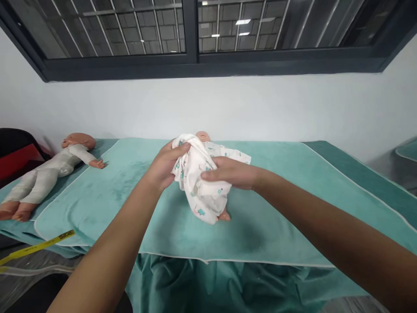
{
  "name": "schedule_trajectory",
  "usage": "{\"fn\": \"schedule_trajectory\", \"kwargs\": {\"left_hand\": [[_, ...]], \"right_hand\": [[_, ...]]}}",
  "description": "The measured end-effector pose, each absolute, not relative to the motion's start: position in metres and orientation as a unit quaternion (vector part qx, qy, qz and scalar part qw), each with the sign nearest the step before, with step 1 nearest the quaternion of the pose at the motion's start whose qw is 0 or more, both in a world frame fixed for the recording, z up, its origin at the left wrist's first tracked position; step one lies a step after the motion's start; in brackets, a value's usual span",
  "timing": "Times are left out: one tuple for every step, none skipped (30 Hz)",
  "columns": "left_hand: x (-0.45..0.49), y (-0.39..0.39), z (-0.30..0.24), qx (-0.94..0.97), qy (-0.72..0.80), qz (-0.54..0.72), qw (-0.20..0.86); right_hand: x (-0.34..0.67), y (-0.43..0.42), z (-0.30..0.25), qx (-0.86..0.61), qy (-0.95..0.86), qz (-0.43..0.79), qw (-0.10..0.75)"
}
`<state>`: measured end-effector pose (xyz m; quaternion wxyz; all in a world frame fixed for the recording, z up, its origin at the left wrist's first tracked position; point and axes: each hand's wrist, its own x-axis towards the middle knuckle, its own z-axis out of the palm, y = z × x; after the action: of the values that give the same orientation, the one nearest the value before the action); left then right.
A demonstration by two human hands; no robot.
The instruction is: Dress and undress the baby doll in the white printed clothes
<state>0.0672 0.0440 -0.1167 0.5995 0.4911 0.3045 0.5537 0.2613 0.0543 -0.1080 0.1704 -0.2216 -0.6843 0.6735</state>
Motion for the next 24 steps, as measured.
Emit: {"fn": "schedule_trajectory", "kwargs": {"left_hand": [[0.070,0.044,-0.118,0.484,0.308,0.553,0.604],[0.071,0.043,-0.120,0.477,0.311,0.553,0.608],[0.072,0.042,-0.122,0.473,0.312,0.552,0.612],[0.072,0.040,-0.124,0.474,0.310,0.545,0.618],[0.072,0.038,-0.126,0.486,0.309,0.525,0.627],[0.071,0.036,-0.128,0.505,0.309,0.491,0.640],[0.070,0.034,-0.129,0.527,0.312,0.444,0.654],[0.069,0.033,-0.131,0.543,0.319,0.403,0.664],[0.069,0.032,-0.132,0.548,0.325,0.385,0.667],[0.070,0.032,-0.133,0.542,0.331,0.400,0.662],[0.072,0.033,-0.134,0.523,0.332,0.444,0.647],[0.075,0.034,-0.134,0.496,0.329,0.506,0.625],[0.078,0.036,-0.134,0.465,0.320,0.567,0.600],[0.082,0.038,-0.134,0.438,0.311,0.611,0.582],[0.087,0.039,-0.133,0.417,0.305,0.635,0.575],[0.091,0.040,-0.133,0.402,0.304,0.642,0.578],[0.094,0.041,-0.133,0.393,0.308,0.638,0.586],[0.097,0.041,-0.134,0.390,0.314,0.628,0.596],[0.098,0.040,-0.135,0.391,0.320,0.615,0.606],[0.098,0.038,-0.136,0.397,0.324,0.600,0.614],[0.096,0.036,-0.138,0.409,0.325,0.581,0.624],[0.094,0.033,-0.140,0.425,0.322,0.558,0.636],[0.091,0.031,-0.142,0.443,0.318,0.532,0.648],[0.087,0.028,-0.145,0.461,0.316,0.503,0.659]], "right_hand": [[0.263,0.054,-0.111,-0.223,-0.692,0.671,0.144],[0.264,0.055,-0.113,-0.228,-0.689,0.671,0.152],[0.265,0.056,-0.115,-0.234,-0.673,0.675,0.190],[0.264,0.058,-0.116,-0.236,-0.649,0.680,0.246],[0.264,0.061,-0.117,-0.234,-0.620,0.685,0.303],[0.263,0.063,-0.118,-0.229,-0.591,0.690,0.349],[0.262,0.065,-0.119,-0.223,-0.568,0.696,0.379],[0.261,0.066,-0.120,-0.218,-0.551,0.702,0.394],[0.259,0.066,-0.121,-0.216,-0.538,0.708,0.403],[0.258,0.065,-0.123,-0.215,-0.528,0.712,0.410],[0.257,0.063,-0.125,-0.215,-0.522,0.713,0.416],[0.257,0.060,-0.127,-0.217,-0.519,0.712,0.420],[0.256,0.057,-0.129,-0.222,-0.522,0.711,0.416],[0.256,0.054,-0.131,-0.231,-0.533,0.708,0.401],[0.256,0.051,-0.133,-0.241,-0.551,0.706,0.374],[0.257,0.049,-0.134,-0.248,-0.574,0.704,0.338],[0.257,0.048,-0.134,-0.253,-0.599,0.700,0.297],[0.258,0.048,-0.134,-0.254,-0.622,0.694,0.260],[0.259,0.048,-0.133,-0.253,-0.639,0.687,0.238],[0.260,0.049,-0.132,-0.251,-0.646,0.681,0.236],[0.261,0.050,-0.130,-0.250,-0.641,0.680,0.255],[0.263,0.050,-0.128,-0.247,-0.625,0.682,0.289],[0.264,0.051,-0.125,-0.243,-0.603,0.686,0.326],[0.266,0.050,-0.123,-0.237,-0.581,0.693,0.354]]}}
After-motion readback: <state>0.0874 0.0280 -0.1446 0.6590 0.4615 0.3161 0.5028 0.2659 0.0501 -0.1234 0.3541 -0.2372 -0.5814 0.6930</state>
